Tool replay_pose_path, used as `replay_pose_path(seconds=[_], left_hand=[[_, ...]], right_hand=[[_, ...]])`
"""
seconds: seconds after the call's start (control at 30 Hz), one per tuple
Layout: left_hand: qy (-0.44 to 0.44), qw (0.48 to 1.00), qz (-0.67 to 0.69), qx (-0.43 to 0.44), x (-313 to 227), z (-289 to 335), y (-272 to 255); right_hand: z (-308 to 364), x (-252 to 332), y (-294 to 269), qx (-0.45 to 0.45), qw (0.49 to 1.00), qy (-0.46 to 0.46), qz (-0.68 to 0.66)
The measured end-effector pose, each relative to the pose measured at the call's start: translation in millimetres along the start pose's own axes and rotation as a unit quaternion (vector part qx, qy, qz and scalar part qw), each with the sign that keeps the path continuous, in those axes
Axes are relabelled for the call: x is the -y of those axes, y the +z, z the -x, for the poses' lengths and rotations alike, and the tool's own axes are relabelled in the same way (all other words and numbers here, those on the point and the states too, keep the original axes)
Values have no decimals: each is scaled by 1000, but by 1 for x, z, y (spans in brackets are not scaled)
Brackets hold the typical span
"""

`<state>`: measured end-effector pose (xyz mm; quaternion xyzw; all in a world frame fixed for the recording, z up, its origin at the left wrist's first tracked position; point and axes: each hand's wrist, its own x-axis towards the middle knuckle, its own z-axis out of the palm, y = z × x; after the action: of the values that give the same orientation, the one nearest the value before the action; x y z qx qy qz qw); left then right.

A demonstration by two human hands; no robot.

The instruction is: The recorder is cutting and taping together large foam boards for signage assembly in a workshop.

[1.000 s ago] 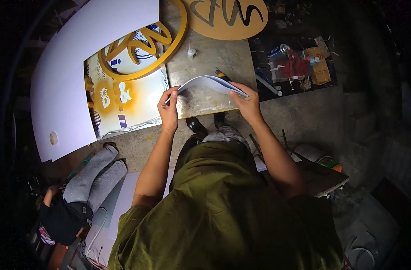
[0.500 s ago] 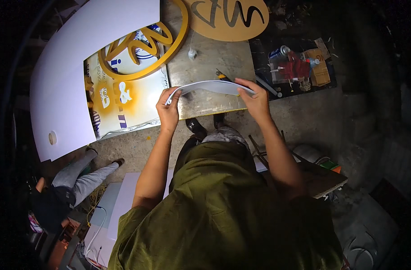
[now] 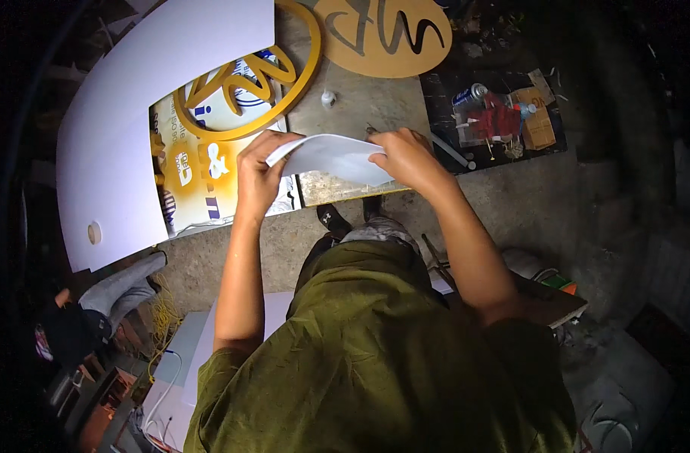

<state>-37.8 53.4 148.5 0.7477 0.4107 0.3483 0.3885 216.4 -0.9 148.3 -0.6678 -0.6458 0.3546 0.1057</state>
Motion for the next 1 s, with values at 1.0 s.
replay_pose_path(seconds=[1.0], left_hand=[[-215, 952, 171, -136, 65, 58, 100]], right_hand=[[1, -7, 70, -214, 905, -27, -368]])
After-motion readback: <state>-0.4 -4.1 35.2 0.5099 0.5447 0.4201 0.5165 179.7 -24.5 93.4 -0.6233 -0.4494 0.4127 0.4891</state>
